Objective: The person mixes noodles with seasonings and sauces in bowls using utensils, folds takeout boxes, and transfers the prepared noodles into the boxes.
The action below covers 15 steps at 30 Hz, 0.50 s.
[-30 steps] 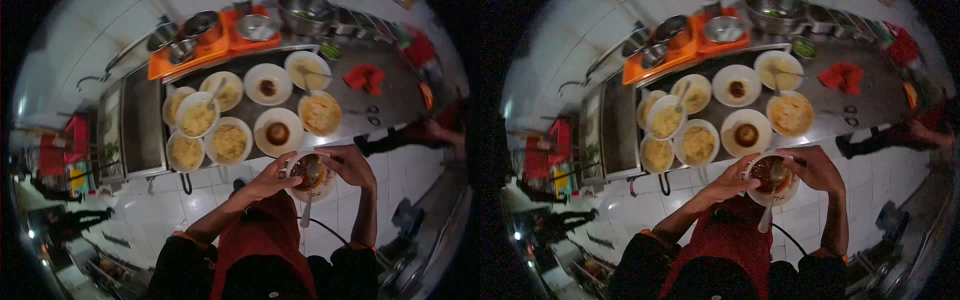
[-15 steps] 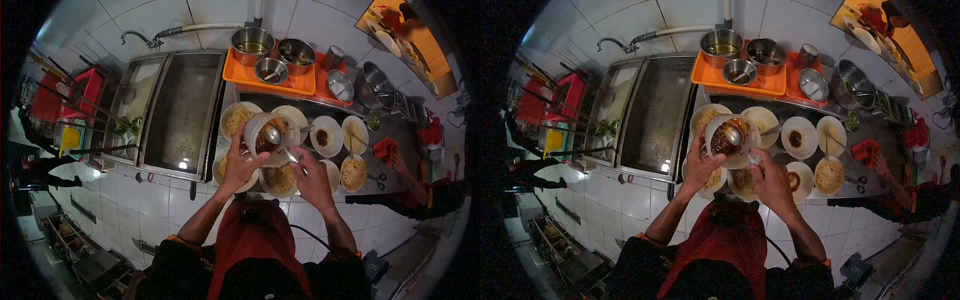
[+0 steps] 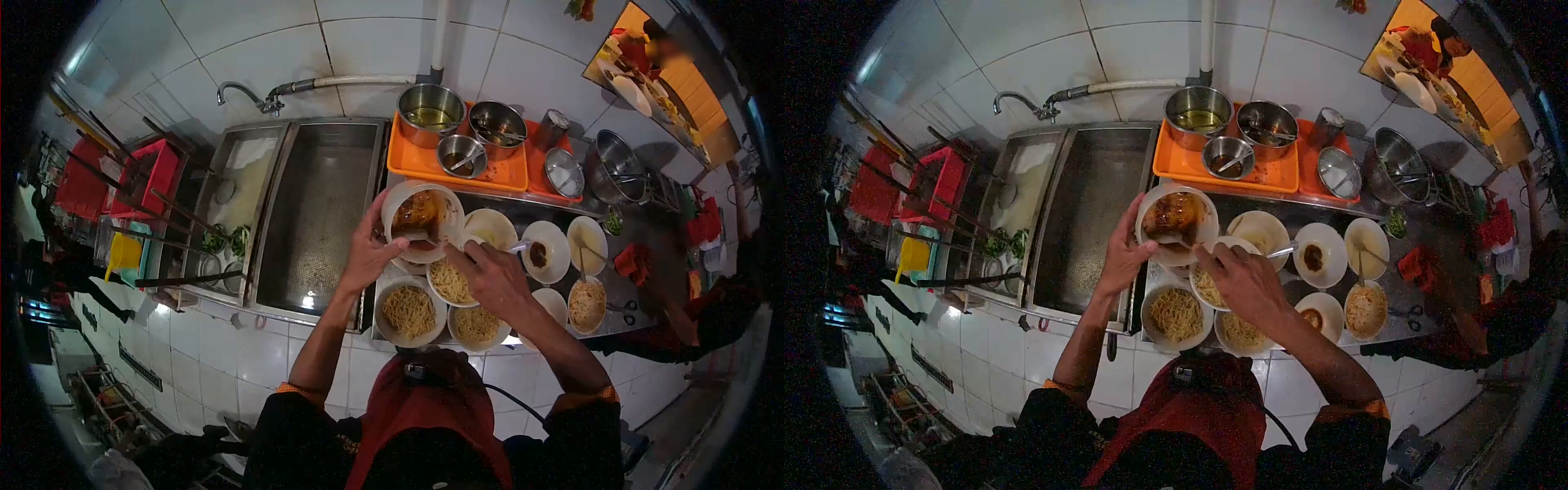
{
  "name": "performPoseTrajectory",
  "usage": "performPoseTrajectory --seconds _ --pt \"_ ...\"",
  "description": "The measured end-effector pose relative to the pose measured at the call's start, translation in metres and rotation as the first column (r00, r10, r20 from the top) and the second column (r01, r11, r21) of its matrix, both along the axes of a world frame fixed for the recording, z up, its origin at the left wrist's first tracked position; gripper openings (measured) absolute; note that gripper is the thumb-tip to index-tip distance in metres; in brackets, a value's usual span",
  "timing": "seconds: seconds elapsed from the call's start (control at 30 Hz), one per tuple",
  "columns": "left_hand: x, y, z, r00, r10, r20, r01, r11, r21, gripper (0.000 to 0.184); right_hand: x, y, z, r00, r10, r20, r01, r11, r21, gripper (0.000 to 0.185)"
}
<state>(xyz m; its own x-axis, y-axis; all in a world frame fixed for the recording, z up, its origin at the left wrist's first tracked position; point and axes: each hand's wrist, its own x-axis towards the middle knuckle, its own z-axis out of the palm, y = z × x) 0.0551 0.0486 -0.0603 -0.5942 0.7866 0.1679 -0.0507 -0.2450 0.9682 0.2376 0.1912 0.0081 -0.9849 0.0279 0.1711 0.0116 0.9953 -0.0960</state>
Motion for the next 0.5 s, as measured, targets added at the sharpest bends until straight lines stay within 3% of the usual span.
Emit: performPoseTrajectory --seconds 0.03,0.1,0.13,0.2,0.23,0.37,0.43,0.47,0.5 --pt "-0.002 0.0 0.004 1.0 -0.002 0.011 0.002 1.0 0.003 0.085 -0.001 0.001 0.002 1.0 -0.006 -0.002 0.006 1.0 -0.001 0.054" --pt "-0.001 0.003 0.004 0.999 -0.019 0.027 0.019 1.0 -0.004 0.087 0.0 0.002 0.008 0.96 -0.276 0.044 0.28 0.948 -0.15 0.041" --pt "0.0 0.006 0.003 1.0 -0.001 -0.023 0.0 0.999 -0.041 0.089 0.001 0.004 0.002 0.956 -0.289 0.046 0.292 0.943 -0.157 0.041" --pt "0.004 0.012 0.004 0.997 -0.008 -0.077 0.002 0.996 -0.086 0.091 0.001 0.007 -0.016 0.958 -0.285 -0.044 0.199 0.764 -0.613 0.025" --pt "0.007 0.014 0.007 0.992 -0.026 -0.121 0.014 0.995 -0.1 0.093 0.0 0.003 -0.013 0.945 -0.327 -0.005 0.229 0.673 -0.703 0.021" --pt "0.016 0.017 0.002 0.991 -0.064 -0.119 0.048 0.99 -0.13 0.098 0.009 0.009 -0.029 0.937 -0.349 -0.007 0.224 0.618 -0.754 0.022" --pt "0.019 0.019 -0.001 0.99 -0.074 -0.116 0.06 0.991 -0.116 0.098 0.013 0.014 -0.024 0.916 -0.294 0.273 0.343 0.219 -0.914 0.022" --pt "0.02 0.019 -0.003 0.992 -0.063 -0.11 0.052 0.994 -0.092 0.099 0.016 0.016 -0.026 0.913 -0.3 0.276 0.346 0.211 -0.914 0.022" --pt "0.022 0.02 -0.006 0.991 -0.076 -0.11 0.065 0.993 -0.1 0.099 0.02 0.017 -0.031 0.898 -0.287 0.333 0.367 0.072 -0.927 0.022"
